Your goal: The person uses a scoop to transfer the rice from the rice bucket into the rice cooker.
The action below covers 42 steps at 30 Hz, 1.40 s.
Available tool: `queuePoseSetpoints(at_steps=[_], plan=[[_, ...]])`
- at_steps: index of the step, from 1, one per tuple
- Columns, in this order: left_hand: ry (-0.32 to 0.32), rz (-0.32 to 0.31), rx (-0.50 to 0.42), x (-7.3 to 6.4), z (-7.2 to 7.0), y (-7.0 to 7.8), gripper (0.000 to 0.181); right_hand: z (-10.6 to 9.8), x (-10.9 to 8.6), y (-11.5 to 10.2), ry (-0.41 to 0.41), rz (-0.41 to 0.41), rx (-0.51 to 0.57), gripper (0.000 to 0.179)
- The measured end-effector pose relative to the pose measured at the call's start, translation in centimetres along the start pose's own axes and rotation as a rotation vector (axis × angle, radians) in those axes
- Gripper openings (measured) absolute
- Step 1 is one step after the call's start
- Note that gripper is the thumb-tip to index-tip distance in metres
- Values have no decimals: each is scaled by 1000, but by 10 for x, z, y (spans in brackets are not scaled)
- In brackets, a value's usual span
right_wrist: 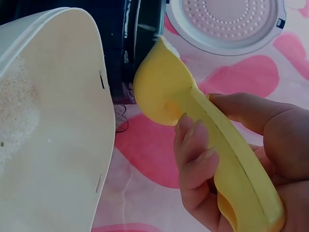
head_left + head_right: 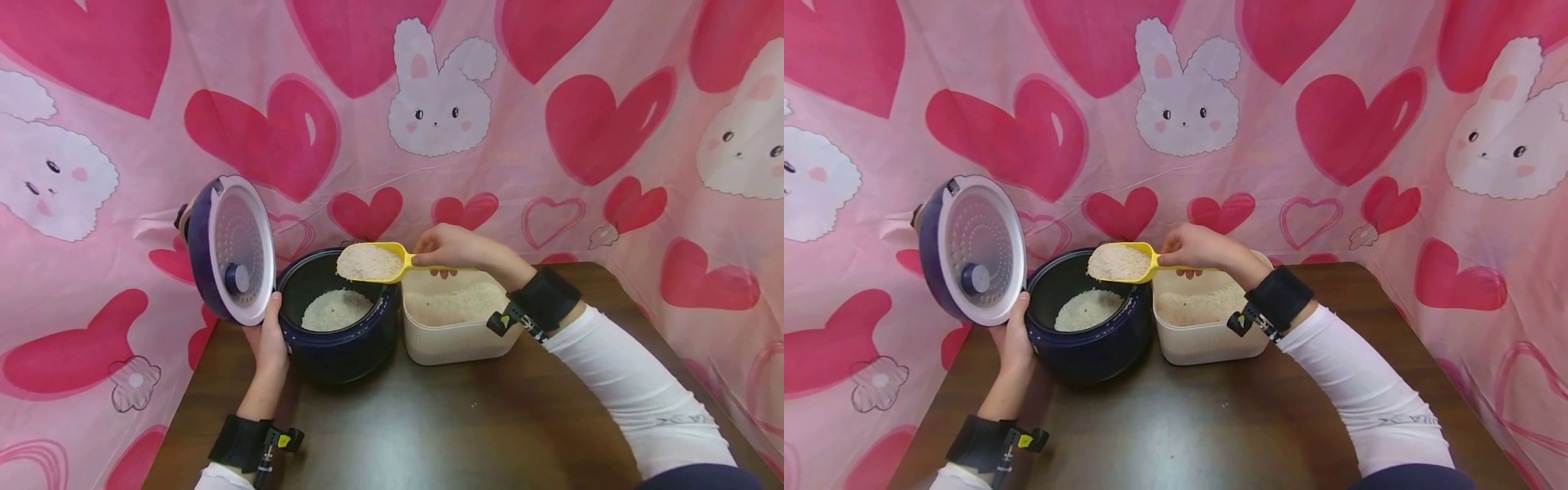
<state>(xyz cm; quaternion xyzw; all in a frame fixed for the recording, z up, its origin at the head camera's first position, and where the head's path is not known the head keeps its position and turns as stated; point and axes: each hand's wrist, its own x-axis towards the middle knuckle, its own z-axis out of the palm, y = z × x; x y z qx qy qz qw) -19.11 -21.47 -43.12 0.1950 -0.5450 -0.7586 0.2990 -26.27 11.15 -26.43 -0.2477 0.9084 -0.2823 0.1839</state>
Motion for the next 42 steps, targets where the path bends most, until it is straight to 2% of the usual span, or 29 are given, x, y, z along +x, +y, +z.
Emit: queuePoseSetpoints(at_steps=[9,19,23,31,42], plan=[[6,-9,9,-2,0,0,63,2,5,-10,19,16,-75,28],[-16,25,12,-3,-1,-1,58,3,8,-17,22,9,-132,28],[-15,20,24,-2,-2,0,59,4,8,-20,34,-6,-176,26],[-23,12,25,-2,-1,1,58,4,10,-23,52,1,-200,25],[-11,25,-15,-1,1,0,53,6,11,-28,68,-10,-258,26]])
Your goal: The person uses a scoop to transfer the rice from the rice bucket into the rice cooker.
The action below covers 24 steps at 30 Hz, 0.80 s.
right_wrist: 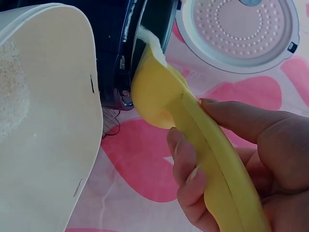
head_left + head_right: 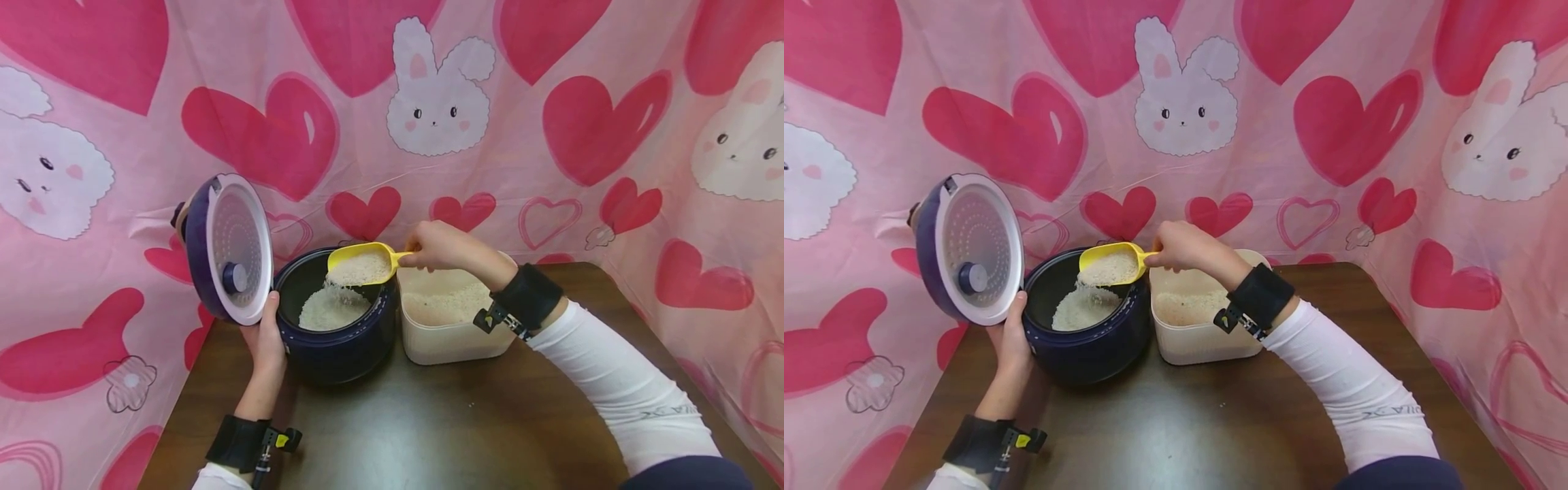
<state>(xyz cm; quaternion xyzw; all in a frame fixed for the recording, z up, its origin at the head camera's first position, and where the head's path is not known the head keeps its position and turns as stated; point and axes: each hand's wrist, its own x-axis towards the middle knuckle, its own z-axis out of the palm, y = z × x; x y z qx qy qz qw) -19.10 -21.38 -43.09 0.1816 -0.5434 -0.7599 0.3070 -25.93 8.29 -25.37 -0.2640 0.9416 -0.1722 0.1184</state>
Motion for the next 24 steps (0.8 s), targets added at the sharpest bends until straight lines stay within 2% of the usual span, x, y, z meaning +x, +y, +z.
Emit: queuePoseSetpoints(at_steps=[4,10,13,19,24], plan=[[5,1,2,1,0,0,54,1,1,-1,17,-14,-15,26],[-3,-25,-10,2,-2,-1,60,4,3,-3,46,9,-28,26],[-8,-14,-8,3,-2,0,59,6,5,-4,62,7,-34,27],[2,12,-61,3,0,-2,46,7,6,-6,88,-13,-39,28],[0,14,-66,3,1,-3,46,10,8,-6,106,-23,-40,28]])
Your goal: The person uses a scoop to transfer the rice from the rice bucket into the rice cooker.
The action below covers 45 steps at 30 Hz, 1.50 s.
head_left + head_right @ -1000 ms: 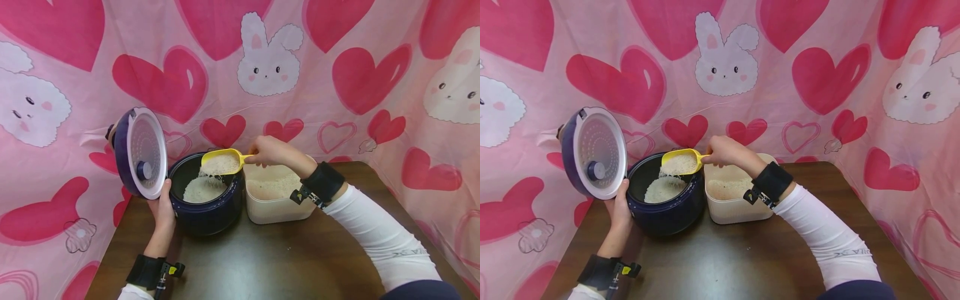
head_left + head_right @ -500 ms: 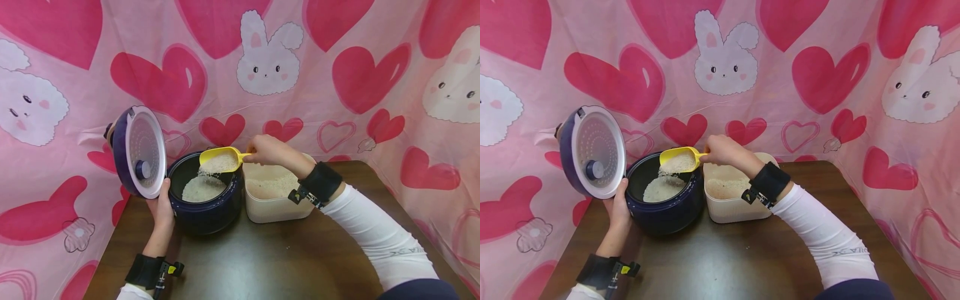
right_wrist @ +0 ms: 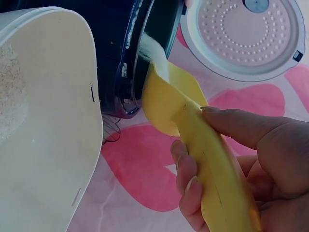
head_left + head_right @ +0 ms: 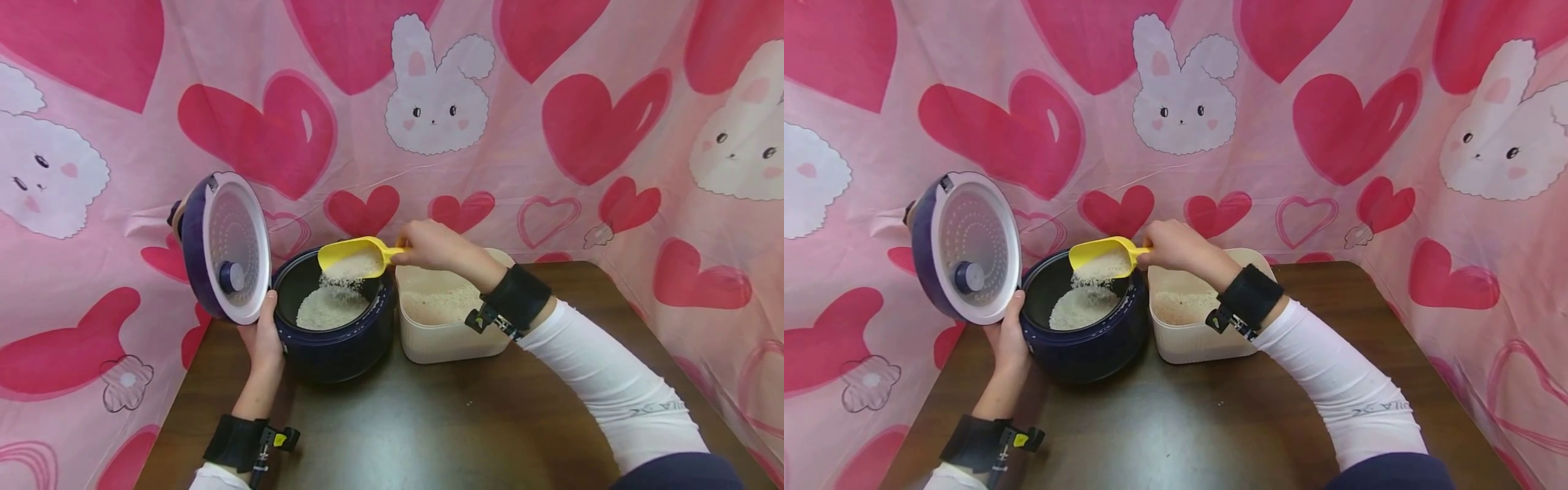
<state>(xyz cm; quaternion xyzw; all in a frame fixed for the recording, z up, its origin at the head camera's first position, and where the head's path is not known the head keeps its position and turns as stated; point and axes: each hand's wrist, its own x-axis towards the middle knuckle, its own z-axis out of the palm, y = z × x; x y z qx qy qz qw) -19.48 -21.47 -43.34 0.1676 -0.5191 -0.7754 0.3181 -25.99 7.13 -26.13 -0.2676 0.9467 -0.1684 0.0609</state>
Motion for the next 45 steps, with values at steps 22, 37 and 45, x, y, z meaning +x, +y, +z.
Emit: queuePoseSetpoints(at_steps=[22,37,45], plan=[[-7,7,2,0,2,0,49,9,-4,3,71,-11,0,28],[-11,-15,31,-1,-2,2,56,12,-7,2,70,-33,25,30],[-6,0,12,0,-1,1,50,16,-6,8,84,-46,47,28]])
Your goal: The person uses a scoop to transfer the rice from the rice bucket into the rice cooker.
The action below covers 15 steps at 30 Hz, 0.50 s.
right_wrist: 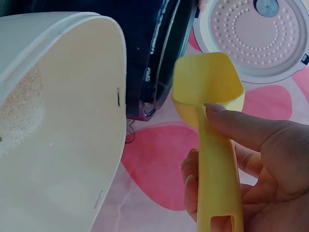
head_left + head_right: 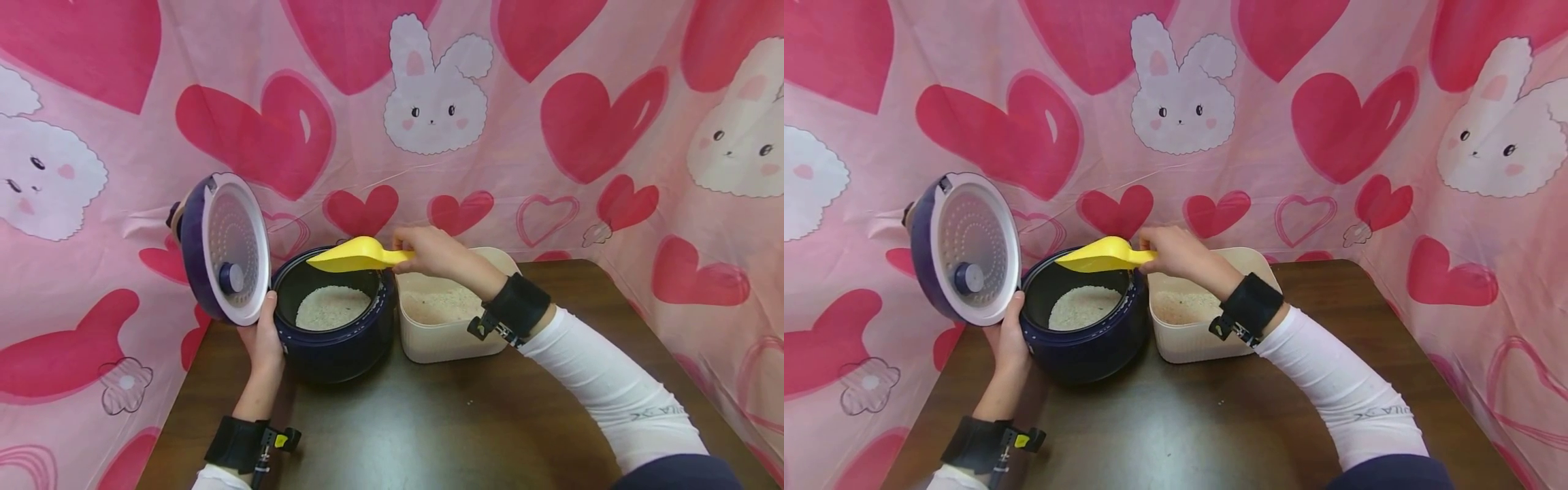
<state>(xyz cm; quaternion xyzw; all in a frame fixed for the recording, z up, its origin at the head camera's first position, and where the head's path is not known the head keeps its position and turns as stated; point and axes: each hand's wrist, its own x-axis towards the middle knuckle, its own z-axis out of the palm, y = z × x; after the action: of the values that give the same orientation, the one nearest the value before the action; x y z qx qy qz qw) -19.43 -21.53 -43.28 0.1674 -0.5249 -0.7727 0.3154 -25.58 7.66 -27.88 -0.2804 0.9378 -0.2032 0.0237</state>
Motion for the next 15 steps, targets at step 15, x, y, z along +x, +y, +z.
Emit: queuePoseSetpoints(at_steps=[15], plan=[[3,-14,12,0,0,1,47,1,-19,35,-41,50,274,26]])
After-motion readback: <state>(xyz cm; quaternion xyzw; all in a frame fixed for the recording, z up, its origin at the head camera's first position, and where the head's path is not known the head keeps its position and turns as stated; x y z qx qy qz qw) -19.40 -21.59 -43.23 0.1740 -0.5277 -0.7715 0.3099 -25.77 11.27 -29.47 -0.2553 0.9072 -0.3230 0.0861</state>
